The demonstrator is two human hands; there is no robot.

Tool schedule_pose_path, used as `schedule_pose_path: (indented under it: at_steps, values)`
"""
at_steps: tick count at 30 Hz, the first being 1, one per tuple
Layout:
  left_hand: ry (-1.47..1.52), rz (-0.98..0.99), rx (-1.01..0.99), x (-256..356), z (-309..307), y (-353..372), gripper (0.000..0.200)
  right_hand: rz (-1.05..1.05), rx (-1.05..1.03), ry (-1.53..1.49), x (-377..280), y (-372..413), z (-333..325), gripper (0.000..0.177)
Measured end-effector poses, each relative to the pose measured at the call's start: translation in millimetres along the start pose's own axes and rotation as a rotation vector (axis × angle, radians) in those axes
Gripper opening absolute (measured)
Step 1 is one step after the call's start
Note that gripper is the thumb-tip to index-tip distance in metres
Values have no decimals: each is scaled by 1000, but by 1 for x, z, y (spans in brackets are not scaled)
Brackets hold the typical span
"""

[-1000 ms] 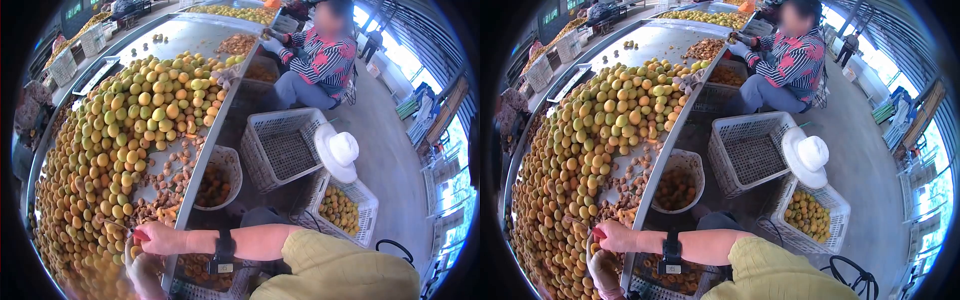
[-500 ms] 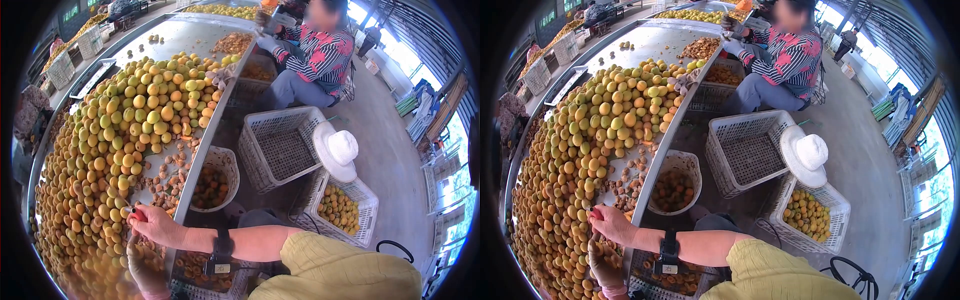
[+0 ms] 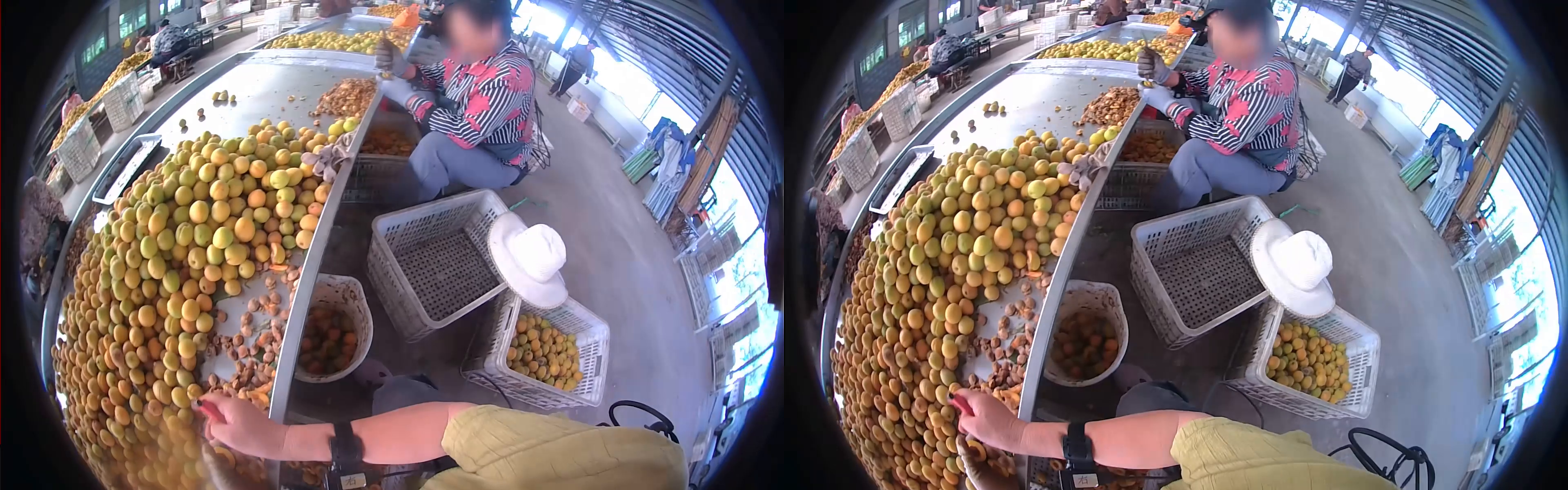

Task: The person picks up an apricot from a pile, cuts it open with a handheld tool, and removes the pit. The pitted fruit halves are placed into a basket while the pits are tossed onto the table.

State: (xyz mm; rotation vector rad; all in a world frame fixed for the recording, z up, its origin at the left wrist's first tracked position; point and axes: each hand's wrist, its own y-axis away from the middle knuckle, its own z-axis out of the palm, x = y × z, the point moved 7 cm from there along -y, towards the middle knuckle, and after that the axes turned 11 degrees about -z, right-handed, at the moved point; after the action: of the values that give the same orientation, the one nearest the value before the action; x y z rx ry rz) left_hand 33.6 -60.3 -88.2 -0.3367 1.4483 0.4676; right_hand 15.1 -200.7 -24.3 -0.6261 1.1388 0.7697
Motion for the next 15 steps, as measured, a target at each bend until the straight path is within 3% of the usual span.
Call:
schedule_pose_path:
  at_steps: [4,5,10,12,15]
  values:
    - [57,22,-60,-9,-6,-5,58,-38,-41,-95,0,0,-2,10]
    - [-42,1,-46,4,4,-3,59,-37,-33,-95,-1,-1,-4,10]
    - [-99,85,-93,21,13,-3,60,-113,-122,67,-13,-1,-5,24]
    - [-244,123,-110,20,16,-3,58,-148,-124,99,-26,1,-9,25]
    - [-229,99,-41,3,6,-7,56,-86,-185,115,-29,3,-6,23]
